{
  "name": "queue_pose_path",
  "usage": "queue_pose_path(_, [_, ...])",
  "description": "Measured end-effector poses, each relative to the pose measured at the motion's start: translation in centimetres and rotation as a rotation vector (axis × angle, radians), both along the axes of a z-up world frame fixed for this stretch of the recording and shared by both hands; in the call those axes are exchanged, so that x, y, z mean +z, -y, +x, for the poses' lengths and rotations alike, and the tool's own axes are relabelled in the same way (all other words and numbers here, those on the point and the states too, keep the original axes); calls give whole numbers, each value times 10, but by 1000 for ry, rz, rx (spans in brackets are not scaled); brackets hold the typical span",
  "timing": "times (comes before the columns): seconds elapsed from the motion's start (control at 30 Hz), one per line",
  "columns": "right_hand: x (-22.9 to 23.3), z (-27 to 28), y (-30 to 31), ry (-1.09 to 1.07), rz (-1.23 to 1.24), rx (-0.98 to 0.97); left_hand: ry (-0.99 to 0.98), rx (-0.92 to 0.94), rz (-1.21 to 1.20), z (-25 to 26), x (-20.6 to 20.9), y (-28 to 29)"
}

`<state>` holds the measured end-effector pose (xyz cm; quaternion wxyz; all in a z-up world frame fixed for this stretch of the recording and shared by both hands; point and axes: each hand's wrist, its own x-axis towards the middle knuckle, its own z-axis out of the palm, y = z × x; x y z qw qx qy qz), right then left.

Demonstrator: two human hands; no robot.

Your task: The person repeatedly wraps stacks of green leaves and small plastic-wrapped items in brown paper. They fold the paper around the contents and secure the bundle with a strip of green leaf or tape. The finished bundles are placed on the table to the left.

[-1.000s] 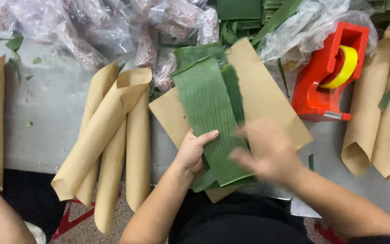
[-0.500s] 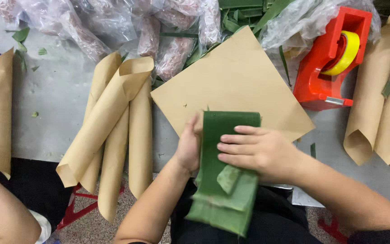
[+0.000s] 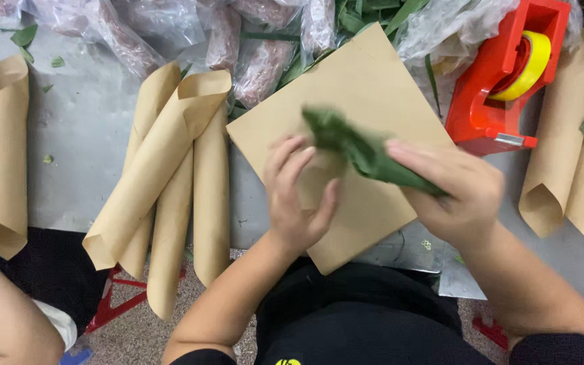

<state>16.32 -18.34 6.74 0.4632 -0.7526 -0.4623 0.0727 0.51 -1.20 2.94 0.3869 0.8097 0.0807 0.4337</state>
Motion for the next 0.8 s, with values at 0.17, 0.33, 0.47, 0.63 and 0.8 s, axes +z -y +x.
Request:
queue_pose_path(0.17, [-14,-1,-21,702,109,180,-698,-552,430,-43,-3,-11])
queue_pose_path(0.33, [-72,-28,-26,567,-62,275,-725,-661,574,-70,-12,-7])
queue_pose_path(0.47, [-89,-38,-17,524,-32,335,-649,-713,654,-67,-17,-17])
queue_pose_path(0.63, [-87,-43,-13,466,-109,304,-829,-875,711,-55,-23,-25])
queue_pose_path(0.8, [-95,-47,-14,440,-111,272,-815,-918,704,-46,-29,-31])
